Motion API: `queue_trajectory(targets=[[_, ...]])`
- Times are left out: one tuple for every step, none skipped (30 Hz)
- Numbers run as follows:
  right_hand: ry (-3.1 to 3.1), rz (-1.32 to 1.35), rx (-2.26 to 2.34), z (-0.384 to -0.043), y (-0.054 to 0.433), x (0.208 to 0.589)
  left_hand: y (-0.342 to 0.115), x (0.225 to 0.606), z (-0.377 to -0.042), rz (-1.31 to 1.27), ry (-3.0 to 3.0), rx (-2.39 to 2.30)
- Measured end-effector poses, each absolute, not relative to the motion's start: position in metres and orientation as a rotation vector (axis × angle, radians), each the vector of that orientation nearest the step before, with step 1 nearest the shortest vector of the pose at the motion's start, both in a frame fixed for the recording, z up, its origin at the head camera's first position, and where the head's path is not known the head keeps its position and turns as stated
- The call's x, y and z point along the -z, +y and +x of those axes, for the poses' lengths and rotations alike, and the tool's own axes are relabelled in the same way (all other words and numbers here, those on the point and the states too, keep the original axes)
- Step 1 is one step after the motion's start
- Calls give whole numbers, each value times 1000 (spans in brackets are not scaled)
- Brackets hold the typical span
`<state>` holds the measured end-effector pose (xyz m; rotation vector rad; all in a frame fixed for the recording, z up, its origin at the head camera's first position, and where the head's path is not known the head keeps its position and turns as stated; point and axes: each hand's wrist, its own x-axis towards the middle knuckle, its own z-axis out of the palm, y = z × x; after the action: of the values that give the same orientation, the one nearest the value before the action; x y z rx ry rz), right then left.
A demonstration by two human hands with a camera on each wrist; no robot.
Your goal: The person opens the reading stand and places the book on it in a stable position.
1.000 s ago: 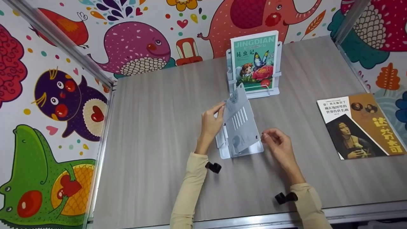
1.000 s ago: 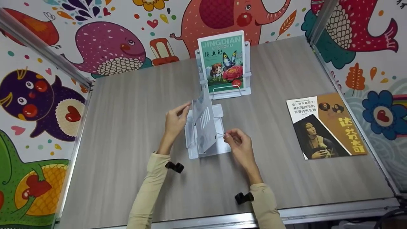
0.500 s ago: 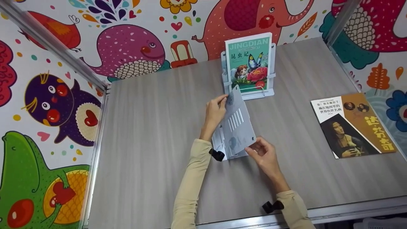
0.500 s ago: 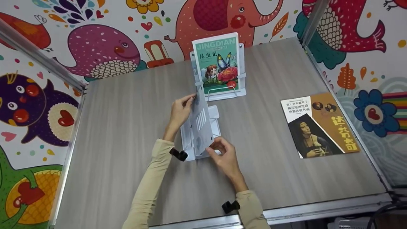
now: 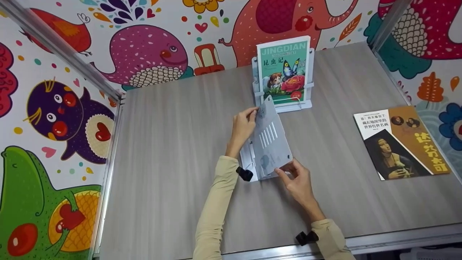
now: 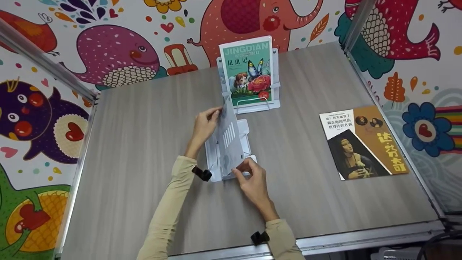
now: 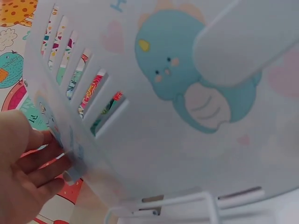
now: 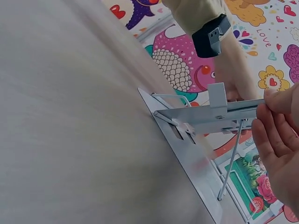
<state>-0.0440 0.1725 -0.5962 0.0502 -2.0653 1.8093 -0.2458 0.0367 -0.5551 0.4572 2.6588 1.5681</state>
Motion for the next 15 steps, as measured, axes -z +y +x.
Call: queue_trajectory(targets=[[-2074, 50, -1791, -45, 172, 597, 35, 555, -246, 458, 2657, -1565], [-2079, 48, -1778, -45, 172, 597, 34, 555, -246, 454, 2658, -1563], [-2081, 45, -1765, -47, 173, 597, 31, 555, -245, 449, 2661, -1562], [-2081, 41, -1752, -48, 174, 597, 28, 555, -245, 439, 2670, -1561], [-2081, 34, -1738, -49, 175, 597, 25, 555, -245, 431, 2681, -1561], [-2076, 24, -1727, -51, 177, 596, 22, 556, -245, 420, 2698, -1560], [-2070, 11, -1717, -52, 179, 596, 19, 557, -245, 410, 2713, -1563], [-2060, 1, -1713, -54, 181, 595, 15, 557, -245, 400, 2721, -1570], [-2052, -5, -1707, -55, 183, 593, 12, 558, -245, 394, 2729, -1578], [-2047, -11, -1706, -56, 185, 592, 9, 559, -245, 390, 2735, -1585], [-2043, -16, -1706, -56, 186, 592, 7, 560, -245, 385, 2736, -1595], [-2040, -22, -1710, -57, 188, 591, 5, 560, -245, 376, 2732, -1605], [-2043, -31, -1710, -57, 189, 591, 3, 561, -245, 366, 2724, -1618], [-2048, -40, -1710, -58, 189, 590, 1, 561, -244, 355, 2719, -1629], [-2054, -52, -1706, -58, 190, 590, -1, 561, -244, 345, 2718, -1638]])
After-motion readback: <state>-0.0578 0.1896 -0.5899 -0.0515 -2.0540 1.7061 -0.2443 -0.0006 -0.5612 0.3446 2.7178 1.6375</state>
